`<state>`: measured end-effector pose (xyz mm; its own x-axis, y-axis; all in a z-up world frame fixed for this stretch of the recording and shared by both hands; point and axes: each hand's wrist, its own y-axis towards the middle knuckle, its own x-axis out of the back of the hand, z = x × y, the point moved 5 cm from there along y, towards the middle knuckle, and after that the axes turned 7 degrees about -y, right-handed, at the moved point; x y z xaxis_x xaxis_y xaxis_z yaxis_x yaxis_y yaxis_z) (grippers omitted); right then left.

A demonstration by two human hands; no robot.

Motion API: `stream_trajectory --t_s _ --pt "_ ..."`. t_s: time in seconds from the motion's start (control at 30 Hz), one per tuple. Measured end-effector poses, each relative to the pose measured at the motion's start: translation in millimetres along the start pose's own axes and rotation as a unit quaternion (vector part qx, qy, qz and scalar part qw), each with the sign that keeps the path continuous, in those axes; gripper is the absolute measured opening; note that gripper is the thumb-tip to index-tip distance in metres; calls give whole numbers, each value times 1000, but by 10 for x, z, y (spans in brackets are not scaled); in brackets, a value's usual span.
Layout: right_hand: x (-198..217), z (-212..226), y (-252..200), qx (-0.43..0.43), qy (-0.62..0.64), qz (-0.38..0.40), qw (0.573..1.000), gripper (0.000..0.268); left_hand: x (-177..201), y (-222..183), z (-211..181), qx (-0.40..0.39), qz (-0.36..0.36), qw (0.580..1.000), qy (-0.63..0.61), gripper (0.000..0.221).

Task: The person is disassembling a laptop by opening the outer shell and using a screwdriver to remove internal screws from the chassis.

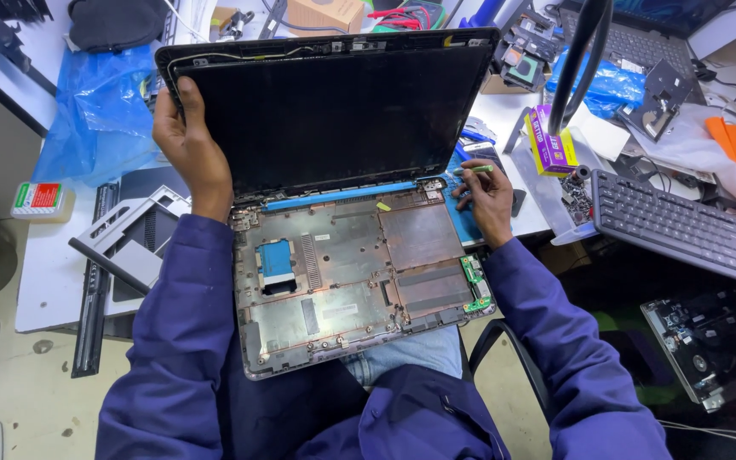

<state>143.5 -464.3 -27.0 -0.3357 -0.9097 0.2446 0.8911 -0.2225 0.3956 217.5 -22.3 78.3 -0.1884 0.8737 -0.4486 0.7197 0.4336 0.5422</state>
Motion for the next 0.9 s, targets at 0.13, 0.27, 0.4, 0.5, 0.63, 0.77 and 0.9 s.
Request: stream_trajectory --t_s 0.13,0.27,0.4,0.5,0.63,0.77,0.9 --pt "20 17 -17 -11 21 -6 1000 12 -4 -8 -22 6 -1 1000 1 29" --pt "13 61 -9 3 45 5 999 22 -4 -3 -23 9 -3 1000 -1 31" --pt "49 206 -16 -4 55 -3 998 20 -30 -5 -80 10 5 1000 8 30" --pt "225 398 4 29 30 1 999 18 -19 2 -64 4 14 1000 26 30" --pt "440 856 -266 43 -71 -43 996 20 -27 -14 -90 -4 34 999 36 30" --pt "584 888 -550 124 -331 -50 934 23 -11 10 -50 -6 32 998 55 28" --pt "670 850 -829 159 -616 -80 767 33 -5 22 -39 -2 33 998 55 27"
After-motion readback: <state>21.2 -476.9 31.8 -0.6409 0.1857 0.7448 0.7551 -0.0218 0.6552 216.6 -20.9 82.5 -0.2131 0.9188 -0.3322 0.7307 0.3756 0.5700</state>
